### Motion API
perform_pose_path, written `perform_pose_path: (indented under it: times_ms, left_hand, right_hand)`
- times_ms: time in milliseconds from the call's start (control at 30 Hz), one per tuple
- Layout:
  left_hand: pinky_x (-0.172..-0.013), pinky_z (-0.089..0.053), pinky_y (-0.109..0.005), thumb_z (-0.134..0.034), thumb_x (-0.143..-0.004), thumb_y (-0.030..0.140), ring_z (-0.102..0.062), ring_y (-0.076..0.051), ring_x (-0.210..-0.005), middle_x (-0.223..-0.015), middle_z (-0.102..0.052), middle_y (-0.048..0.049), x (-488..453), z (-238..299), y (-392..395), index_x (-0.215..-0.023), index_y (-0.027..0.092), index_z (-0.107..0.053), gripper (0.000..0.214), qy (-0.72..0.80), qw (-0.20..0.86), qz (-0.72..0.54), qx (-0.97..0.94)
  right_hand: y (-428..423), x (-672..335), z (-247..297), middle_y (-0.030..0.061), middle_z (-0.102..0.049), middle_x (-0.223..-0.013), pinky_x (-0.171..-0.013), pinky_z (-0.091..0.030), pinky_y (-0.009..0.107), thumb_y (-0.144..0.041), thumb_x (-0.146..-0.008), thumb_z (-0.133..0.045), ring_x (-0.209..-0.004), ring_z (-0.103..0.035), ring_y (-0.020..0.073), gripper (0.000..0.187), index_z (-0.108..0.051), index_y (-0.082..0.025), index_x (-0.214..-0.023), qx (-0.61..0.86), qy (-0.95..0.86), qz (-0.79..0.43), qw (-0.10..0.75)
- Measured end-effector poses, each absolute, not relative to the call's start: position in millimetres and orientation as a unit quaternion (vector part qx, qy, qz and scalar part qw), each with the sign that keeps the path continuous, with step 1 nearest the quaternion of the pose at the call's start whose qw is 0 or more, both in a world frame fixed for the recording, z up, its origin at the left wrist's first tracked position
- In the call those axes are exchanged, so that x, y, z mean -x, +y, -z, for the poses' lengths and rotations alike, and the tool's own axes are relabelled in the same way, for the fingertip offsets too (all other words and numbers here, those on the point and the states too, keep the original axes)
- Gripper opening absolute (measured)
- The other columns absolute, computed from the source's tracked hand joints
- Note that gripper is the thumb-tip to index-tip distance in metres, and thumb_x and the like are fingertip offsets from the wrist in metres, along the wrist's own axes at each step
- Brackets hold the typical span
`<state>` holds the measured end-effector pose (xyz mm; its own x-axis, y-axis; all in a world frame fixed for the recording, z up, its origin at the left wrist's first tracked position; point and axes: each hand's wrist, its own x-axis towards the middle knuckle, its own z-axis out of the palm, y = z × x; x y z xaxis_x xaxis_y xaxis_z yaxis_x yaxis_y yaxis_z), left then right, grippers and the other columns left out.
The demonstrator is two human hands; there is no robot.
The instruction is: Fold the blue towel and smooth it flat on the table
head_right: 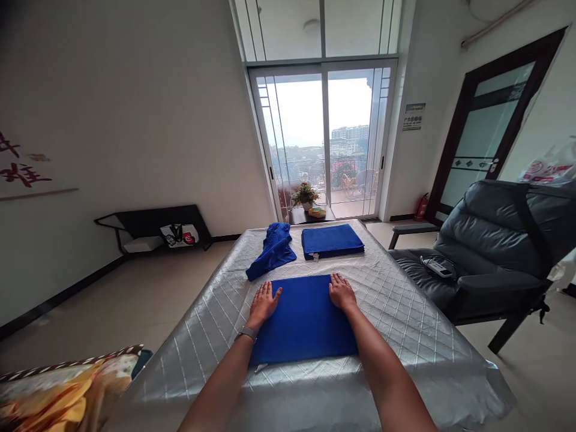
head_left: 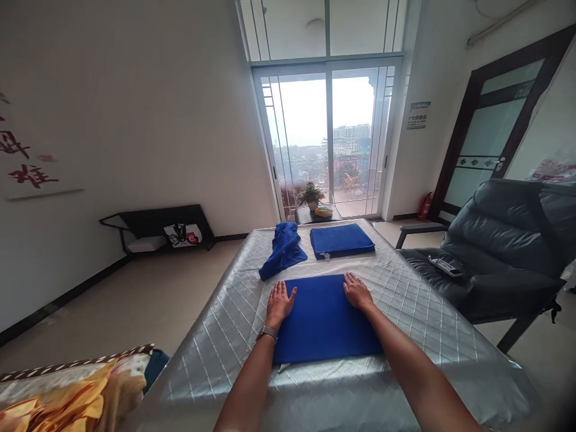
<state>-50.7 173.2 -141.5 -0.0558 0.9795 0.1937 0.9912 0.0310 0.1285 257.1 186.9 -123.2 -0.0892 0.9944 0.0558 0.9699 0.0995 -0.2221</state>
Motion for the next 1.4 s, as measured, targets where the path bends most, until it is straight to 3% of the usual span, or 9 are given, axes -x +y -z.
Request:
perform_pose_path:
  times_ms: [300, 500, 867, 1067, 1233, 1400]
  left_hand:
    - [-0.123, -0.020, -0.042, -0.018, -0.101, 0.062, -0.027, -0.029, -0.151, -0.161, -0.032, -0.0196, 49.4, 146.1, 175.9, -0.153, 0.003, -0.036, 0.081, -0.725, 0.011, 0.141, 0.674]
    - [-0.123, -0.021, -0.042, -0.020, -0.101, 0.059, -0.029, -0.028, -0.150, -0.161, -0.033, -0.0197, 48.7, 146.8, 176.0, -0.153, 0.003, -0.037, 0.078, -0.726, 0.021, 0.142, 0.672]
    - [-0.122, -0.025, -0.043, -0.025, -0.102, 0.057, -0.034, -0.029, -0.148, -0.158, -0.038, -0.0203, 49.4, 150.4, 178.7, -0.151, 0.003, -0.041, 0.074, -0.722, 0.041, 0.136, 0.677]
    - [-0.122, -0.023, -0.049, -0.033, -0.100, 0.044, -0.034, -0.032, -0.148, -0.155, -0.042, -0.0231, 47.4, 136.5, 167.8, -0.146, -0.001, -0.046, 0.065, -0.688, 0.149, 0.186, 0.685]
    - [-0.122, -0.028, -0.048, -0.026, -0.103, 0.037, -0.037, -0.029, -0.146, -0.152, -0.048, -0.0197, -6.9, 122.2, 157.8, -0.145, 0.004, -0.050, 0.059, -0.610, 0.148, 0.245, 0.739]
    - [-0.121, -0.030, -0.044, -0.022, -0.106, 0.046, -0.036, -0.025, -0.147, -0.154, -0.047, -0.0137, -108.8, 125.3, 142.0, -0.147, 0.012, -0.049, 0.060, -0.524, 0.072, 0.214, 0.821]
  right_hand:
    - [187.3, -254.9, 121.4, 0.0074, -0.029, -0.164, -0.123, -0.015, 0.036, -0.032, -0.102, -0.024, -0.153, -0.021, 0.0194, 0.060, -0.033, -0.011, -0.157, 0.670, -0.738, -0.038, 0.075]
    - [169.2, -247.8, 108.4, 0.0102, -0.033, -0.162, -0.125, -0.006, 0.042, -0.025, -0.100, -0.026, -0.153, -0.020, 0.0216, 0.059, -0.035, -0.009, -0.156, 0.645, -0.760, 0.012, 0.080]
    - [121.9, -258.2, 124.0, 0.0044, -0.018, -0.167, -0.125, -0.009, 0.039, -0.046, -0.103, -0.020, -0.155, -0.012, 0.0189, 0.067, -0.022, -0.011, -0.160, 0.652, -0.750, -0.081, 0.078]
    - [119.7, -257.1, 119.9, 0.0049, -0.018, -0.167, -0.125, -0.006, 0.039, -0.046, -0.102, -0.020, -0.155, -0.012, 0.0189, 0.067, -0.023, -0.011, -0.160, 0.651, -0.746, -0.100, 0.096]
    - [118.7, -257.0, 118.8, 0.0049, -0.019, -0.167, -0.125, -0.007, 0.039, -0.046, -0.102, -0.021, -0.155, -0.012, 0.0189, 0.067, -0.025, -0.012, -0.160, 0.647, -0.746, -0.106, 0.114]
    - [117.7, -258.6, 119.9, 0.0049, -0.021, -0.166, -0.124, -0.009, 0.039, -0.040, -0.102, -0.024, -0.154, -0.015, 0.0194, 0.063, -0.027, -0.014, -0.159, 0.644, -0.750, -0.099, 0.116]
